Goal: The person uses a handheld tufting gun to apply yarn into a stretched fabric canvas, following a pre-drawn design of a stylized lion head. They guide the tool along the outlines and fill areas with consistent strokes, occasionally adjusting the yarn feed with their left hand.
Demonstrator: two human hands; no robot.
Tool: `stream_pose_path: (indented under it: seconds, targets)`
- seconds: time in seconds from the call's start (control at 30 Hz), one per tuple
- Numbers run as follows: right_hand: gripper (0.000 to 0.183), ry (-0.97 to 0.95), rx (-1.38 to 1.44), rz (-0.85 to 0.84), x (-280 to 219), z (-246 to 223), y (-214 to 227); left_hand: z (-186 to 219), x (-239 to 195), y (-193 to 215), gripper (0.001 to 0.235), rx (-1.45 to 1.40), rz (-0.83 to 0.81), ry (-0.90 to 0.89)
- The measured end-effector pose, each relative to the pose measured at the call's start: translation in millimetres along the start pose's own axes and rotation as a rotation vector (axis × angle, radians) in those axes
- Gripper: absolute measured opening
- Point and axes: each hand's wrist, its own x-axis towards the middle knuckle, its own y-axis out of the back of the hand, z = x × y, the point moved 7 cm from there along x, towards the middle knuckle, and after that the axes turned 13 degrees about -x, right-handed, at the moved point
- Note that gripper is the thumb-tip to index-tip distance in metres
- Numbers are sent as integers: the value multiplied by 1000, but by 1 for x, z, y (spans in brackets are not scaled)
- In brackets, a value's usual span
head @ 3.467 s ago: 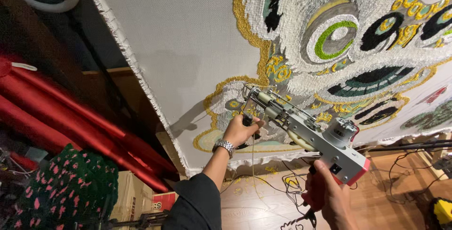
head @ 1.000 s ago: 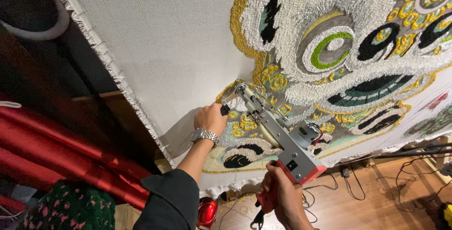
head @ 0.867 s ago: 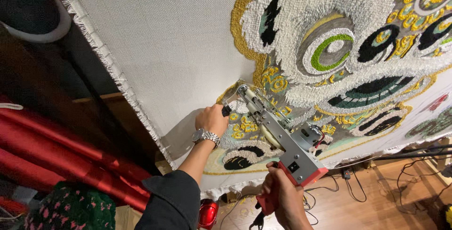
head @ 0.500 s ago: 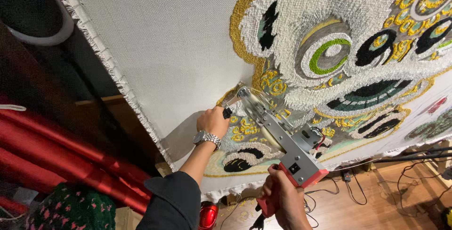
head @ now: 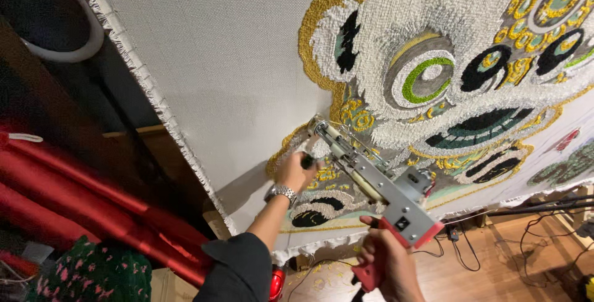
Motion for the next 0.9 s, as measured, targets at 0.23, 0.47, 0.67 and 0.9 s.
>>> stream_pose_path:
  seconds: [0.23, 0.47, 0.67, 0.9]
  targets:
    - [51, -72, 9, -105, 3, -3, 80, -9, 30, -124, 59, -944, -427, -72]
    - [52, -26, -42, -66, -15, -13, 110, -4, 24, -157, 29, -745, -444, -117]
    - [50, -31, -41, -48, -23, -11, 116, 2, 22, -161, 33, -714, -419, -157]
    - [50, 53, 10, -13, -20, 5, 132, 20, 0, -143, 46, -647, -442, -165]
